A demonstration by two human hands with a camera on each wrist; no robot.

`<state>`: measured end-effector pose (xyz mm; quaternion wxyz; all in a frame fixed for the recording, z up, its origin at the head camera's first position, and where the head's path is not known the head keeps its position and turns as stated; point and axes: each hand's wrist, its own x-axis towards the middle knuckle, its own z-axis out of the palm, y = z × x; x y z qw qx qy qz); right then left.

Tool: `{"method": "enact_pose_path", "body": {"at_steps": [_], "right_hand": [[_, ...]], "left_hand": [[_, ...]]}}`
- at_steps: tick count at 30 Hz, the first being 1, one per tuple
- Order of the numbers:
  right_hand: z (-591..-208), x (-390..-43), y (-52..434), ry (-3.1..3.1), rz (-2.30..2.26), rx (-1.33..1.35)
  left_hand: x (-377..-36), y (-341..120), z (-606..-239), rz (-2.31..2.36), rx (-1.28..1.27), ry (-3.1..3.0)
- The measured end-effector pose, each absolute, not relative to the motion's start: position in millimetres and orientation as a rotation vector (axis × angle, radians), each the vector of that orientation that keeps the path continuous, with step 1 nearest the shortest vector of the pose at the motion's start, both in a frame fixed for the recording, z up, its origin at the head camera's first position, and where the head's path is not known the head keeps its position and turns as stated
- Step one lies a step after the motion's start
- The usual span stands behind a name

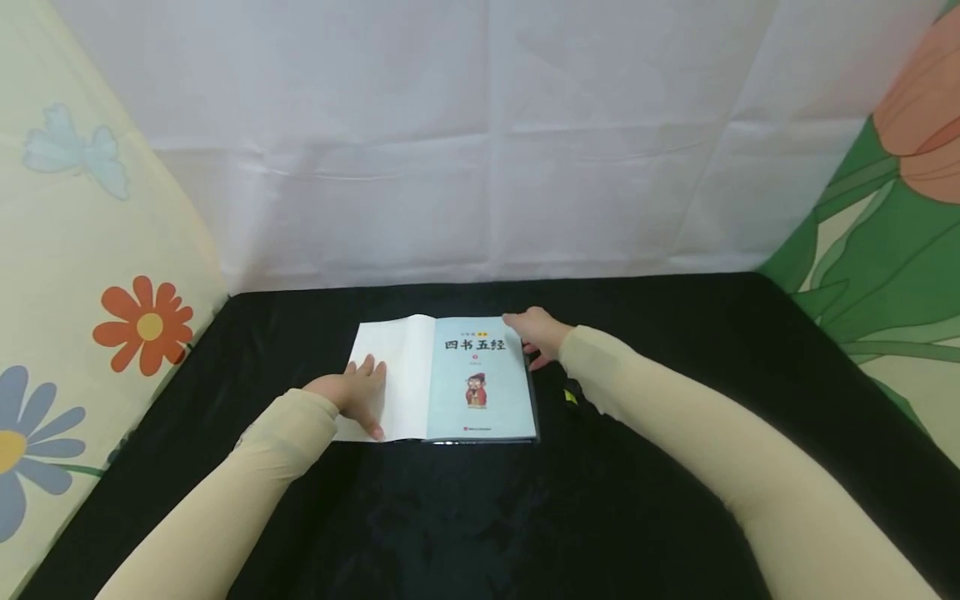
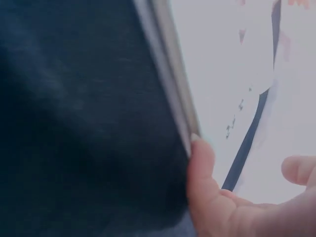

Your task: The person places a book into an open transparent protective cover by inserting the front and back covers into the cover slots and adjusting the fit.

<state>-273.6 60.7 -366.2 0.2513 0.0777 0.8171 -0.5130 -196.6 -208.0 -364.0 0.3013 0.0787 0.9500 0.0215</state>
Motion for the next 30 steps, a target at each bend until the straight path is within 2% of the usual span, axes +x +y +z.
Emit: {"method": "enact_pose_path", "body": {"at_steps": [11,25,30], "right_hand": [[-368,-285,51,2.298,-1.252,0.332],[-380,-292,51,2.337,-1.253,0.33],[-383,-288,54,2.406,-1.255,0.249]], "left_hand": [[-198,-205,-364,0.027,0.208,2.517],[-197,-205,-362,0.041,0.25,2.516],[-197,-205,-363,0.052,0.235,2.516]]}}
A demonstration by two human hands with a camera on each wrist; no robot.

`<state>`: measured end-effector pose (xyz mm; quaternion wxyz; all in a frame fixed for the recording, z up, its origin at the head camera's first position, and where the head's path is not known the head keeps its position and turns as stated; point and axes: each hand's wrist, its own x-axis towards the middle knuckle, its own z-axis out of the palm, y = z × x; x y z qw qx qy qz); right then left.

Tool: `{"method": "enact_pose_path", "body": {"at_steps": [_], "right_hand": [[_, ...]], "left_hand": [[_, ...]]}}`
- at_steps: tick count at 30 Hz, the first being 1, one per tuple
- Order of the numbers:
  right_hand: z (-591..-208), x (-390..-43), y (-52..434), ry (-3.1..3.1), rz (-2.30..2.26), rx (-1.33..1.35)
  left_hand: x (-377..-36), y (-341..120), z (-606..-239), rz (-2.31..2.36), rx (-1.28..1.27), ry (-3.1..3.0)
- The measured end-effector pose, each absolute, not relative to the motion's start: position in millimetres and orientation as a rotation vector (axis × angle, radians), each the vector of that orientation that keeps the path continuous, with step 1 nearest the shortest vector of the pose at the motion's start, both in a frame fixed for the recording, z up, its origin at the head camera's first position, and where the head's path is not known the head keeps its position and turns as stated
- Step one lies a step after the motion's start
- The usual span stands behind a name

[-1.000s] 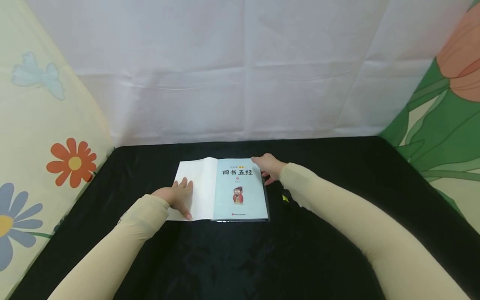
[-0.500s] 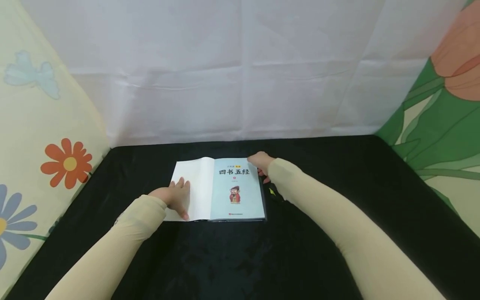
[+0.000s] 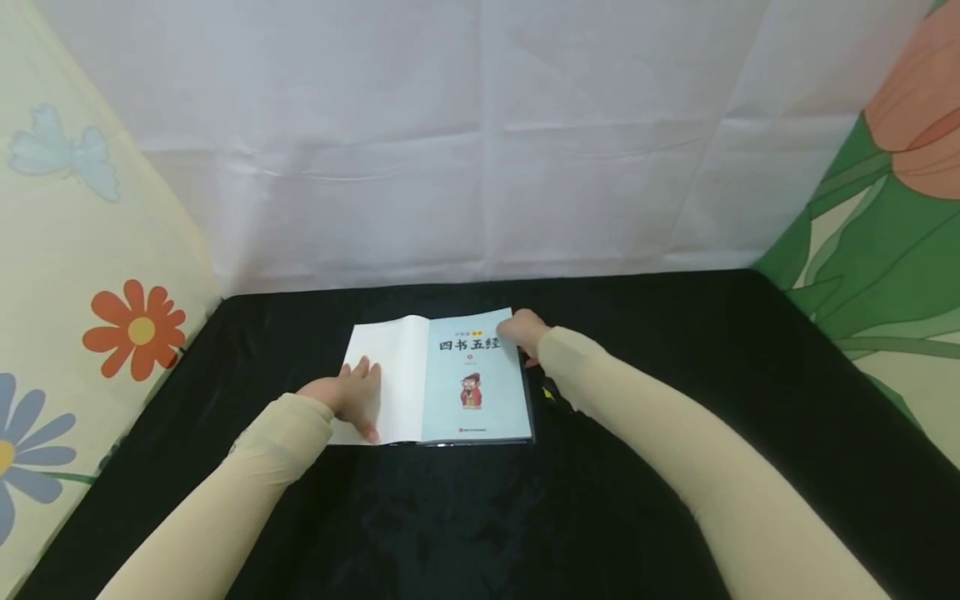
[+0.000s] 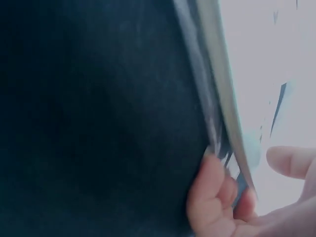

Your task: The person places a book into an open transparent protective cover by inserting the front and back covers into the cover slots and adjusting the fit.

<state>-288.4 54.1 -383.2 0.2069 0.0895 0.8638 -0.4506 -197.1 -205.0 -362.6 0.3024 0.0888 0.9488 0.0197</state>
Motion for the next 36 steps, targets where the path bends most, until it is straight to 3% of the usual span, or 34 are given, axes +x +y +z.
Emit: {"method": "enact_pose_path", "body": {"at_steps": [9,24,36], "right_hand": [[-378,-280,57,2.508,-1.198,0.083],[-353,-262,47,2.414,-1.637,-0.005],[-331,-245,31,2.379,-1.741,-0.193]], "left_hand": [[-197,-206,-363,0.031,0.214,2.511],[-198,-209,-367,0.039,0.23,2.515],[-200,-209,-369,-0.008,0.294,2.521]]}}
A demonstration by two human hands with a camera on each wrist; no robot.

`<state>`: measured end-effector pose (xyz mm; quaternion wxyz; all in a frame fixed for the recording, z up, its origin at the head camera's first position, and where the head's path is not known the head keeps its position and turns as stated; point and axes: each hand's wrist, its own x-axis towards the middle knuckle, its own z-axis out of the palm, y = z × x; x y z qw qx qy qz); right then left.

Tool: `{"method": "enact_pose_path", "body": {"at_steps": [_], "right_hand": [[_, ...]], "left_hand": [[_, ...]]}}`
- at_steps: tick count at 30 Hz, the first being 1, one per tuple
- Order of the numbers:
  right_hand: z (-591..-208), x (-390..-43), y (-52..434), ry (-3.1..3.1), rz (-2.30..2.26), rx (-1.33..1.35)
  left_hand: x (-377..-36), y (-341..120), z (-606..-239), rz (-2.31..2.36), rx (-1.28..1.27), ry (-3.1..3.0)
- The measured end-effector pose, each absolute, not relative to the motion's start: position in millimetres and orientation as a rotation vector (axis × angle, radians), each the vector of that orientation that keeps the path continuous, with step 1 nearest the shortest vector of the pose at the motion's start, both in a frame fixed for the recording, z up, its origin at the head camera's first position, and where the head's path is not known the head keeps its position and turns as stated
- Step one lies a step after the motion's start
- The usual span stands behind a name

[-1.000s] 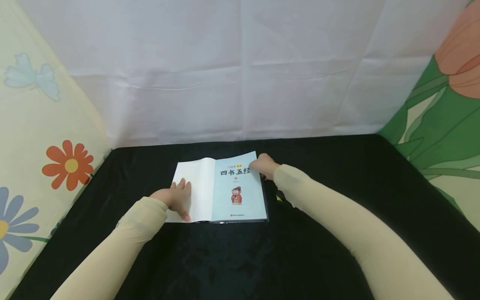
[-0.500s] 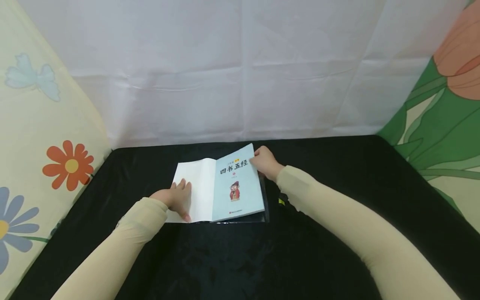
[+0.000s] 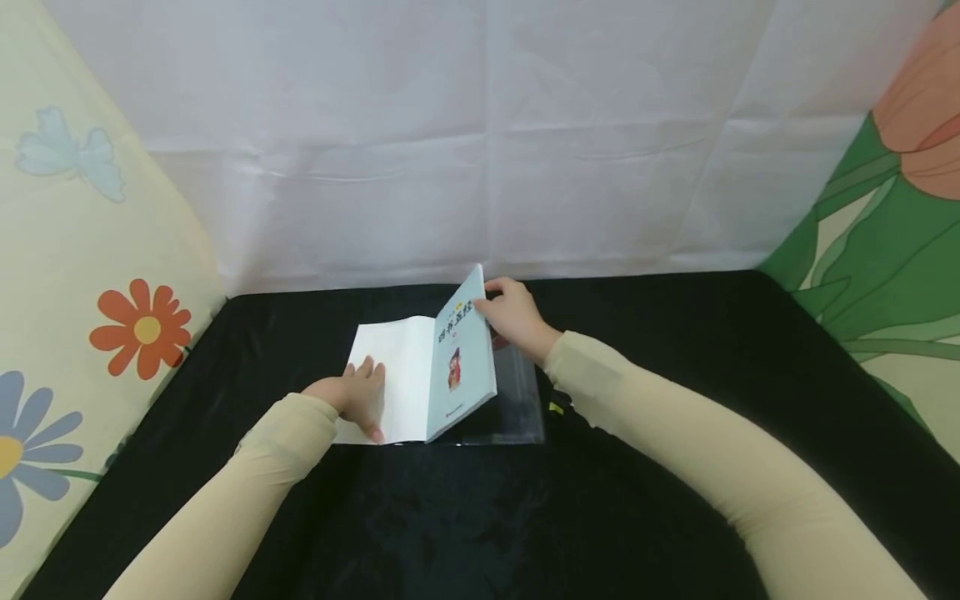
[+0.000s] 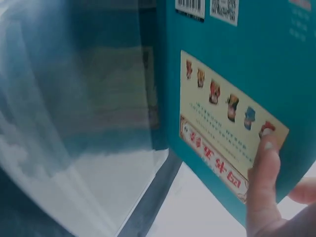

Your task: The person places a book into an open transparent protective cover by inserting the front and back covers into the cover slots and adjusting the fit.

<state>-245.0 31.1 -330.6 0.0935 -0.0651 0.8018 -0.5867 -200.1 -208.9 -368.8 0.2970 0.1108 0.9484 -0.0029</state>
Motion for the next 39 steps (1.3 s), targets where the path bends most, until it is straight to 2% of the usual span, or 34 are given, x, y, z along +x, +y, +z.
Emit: {"method": "enact_pose_path", "body": {"at_steps": [10,21,31,39], "right_hand": [[-326,-234,16,2.34,-1.772,-0.333],[-324,-232,1,2.28,-1.828,-0.317],[-325,-233,-4,2.245,-1.83,-0.288],[-325,-235,-4,2.242,-1.843,-0.31]], "left_hand": [[-199,-207,-364,0.021,0.269,2.522],[-200,-208,-365,0.126,0.205,2.51],[-198,-216,-373,0.174,0.246,2.537],[-193,-222,-364,0.235,0.3,2.585]]}}
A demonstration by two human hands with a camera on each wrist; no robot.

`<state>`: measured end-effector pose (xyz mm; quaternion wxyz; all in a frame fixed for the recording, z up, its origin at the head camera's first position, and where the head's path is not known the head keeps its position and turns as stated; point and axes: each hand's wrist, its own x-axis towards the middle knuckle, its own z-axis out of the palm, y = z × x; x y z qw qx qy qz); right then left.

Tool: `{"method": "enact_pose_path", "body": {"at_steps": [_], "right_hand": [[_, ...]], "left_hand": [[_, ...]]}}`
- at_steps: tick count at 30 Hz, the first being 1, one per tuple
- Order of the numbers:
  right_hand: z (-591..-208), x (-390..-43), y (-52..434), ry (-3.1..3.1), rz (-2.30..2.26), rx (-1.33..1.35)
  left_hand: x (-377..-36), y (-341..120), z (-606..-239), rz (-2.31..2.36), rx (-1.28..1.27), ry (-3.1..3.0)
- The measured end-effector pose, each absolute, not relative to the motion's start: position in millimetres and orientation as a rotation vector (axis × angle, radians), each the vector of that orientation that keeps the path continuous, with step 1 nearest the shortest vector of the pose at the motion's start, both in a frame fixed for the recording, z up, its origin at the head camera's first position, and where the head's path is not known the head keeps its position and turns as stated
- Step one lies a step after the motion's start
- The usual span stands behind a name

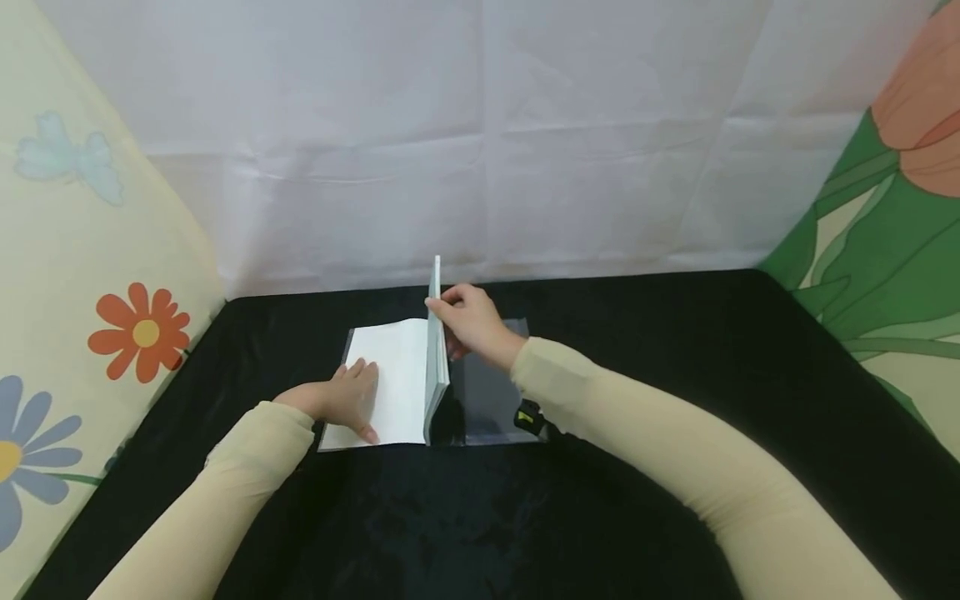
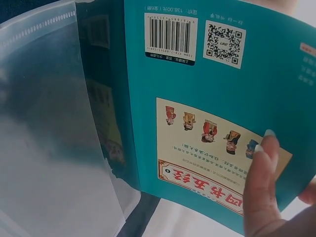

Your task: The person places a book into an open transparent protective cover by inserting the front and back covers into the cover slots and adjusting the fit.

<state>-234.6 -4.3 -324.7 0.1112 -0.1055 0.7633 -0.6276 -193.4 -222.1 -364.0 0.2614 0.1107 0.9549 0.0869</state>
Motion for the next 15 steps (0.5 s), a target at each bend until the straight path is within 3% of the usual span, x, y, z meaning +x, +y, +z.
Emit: {"method": "enact_pose_path", "body": {"at_steps": [15], "right_hand": [[-324,-234,-9,2.271,-1.819,-0.331]], "left_hand": [[-178,-193,-329,1.355,0.266,2.3]]}}
